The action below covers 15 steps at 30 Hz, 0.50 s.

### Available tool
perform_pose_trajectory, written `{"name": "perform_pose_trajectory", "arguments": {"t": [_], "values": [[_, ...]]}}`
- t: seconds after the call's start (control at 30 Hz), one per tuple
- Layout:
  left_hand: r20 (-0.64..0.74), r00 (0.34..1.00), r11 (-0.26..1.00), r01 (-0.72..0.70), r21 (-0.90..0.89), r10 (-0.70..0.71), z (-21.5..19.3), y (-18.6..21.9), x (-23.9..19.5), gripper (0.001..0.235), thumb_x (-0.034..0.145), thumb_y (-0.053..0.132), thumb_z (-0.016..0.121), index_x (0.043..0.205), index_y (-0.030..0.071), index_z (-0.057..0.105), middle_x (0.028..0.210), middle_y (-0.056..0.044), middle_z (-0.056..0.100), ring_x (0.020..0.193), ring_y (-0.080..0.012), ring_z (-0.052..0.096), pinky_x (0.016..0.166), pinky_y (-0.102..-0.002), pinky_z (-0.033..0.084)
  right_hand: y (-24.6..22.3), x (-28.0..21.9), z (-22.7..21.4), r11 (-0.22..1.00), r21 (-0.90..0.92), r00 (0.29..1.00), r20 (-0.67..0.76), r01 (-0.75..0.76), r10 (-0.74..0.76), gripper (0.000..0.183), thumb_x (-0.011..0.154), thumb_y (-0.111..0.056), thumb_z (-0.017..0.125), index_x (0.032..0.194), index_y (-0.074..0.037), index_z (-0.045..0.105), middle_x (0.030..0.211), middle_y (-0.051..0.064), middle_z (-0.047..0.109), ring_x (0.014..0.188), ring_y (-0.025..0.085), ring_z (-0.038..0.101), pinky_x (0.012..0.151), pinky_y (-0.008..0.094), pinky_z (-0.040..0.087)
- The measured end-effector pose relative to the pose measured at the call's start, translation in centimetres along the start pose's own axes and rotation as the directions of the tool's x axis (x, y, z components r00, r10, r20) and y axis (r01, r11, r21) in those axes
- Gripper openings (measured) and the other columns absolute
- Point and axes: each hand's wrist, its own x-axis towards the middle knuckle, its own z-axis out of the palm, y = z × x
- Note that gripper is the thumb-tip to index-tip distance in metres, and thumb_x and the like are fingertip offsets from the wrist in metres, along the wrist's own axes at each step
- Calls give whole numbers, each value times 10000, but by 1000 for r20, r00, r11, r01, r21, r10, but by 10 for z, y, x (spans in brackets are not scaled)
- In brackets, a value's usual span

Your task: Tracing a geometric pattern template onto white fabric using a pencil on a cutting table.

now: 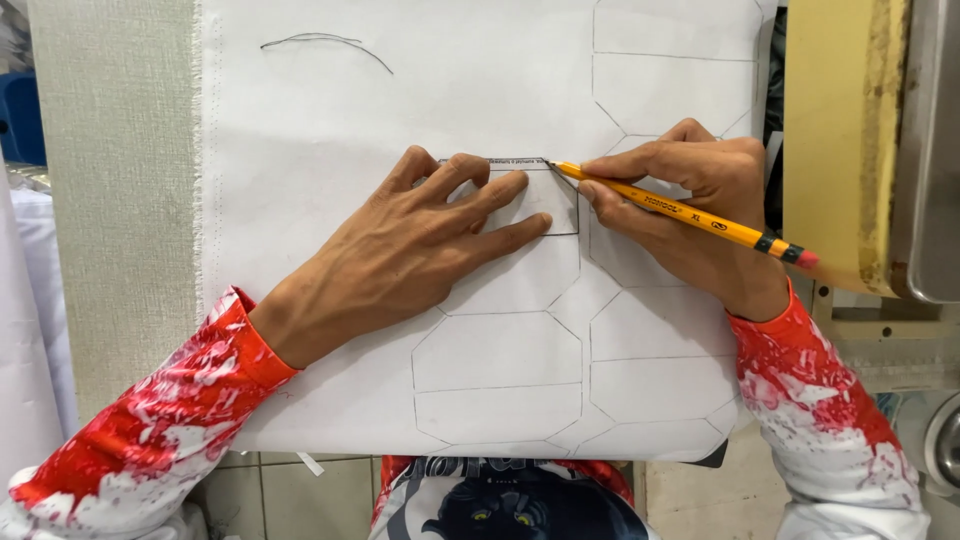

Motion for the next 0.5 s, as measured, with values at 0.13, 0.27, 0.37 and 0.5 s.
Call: {"name": "perform_pose_trajectory", "arguments": {"t": [0.13,0.27,0.37,0.5], "values": [[11,1000,1000,4,1,-4,0,0,0,670,852,-65,573,1462,209,528,1436,-85,508,1183,-289,493,877,-434,430,4,0,2,1000,7,1000,-14,16,-16,139,940,38,858,1055,53,780,995,151,780,812,154,727,854,270,468],[5,1000,1000,5,8,-5,-3,1,0,650,870,-70,558,1456,210,543,1441,-78,505,1174,-286,499,870,-434,431,5,0,3,1000,12,1000,-9,28,-27,137,953,36,849,1068,50,777,998,155,781,775,152,705,838,272,487],[8,1000,1000,4,2,-4,-3,1,1,699,840,-87,567,1474,204,523,1429,-80,503,1167,-286,499,844,-429,436,4,-1,3,1000,2,999,-27,19,-19,120,924,74,823,1021,13,786,921,105,780,744,120,696,817,279,417],[27,1000,1000,6,2,-6,-4,0,1,763,782,-101,568,1478,205,500,1428,-79,483,1174,-286,485,851,-431,428,0,-2,-2,998,-54,999,-35,14,-16,79,884,82,820,907,14,786,828,89,759,678,104,643,785,287,412]]}}
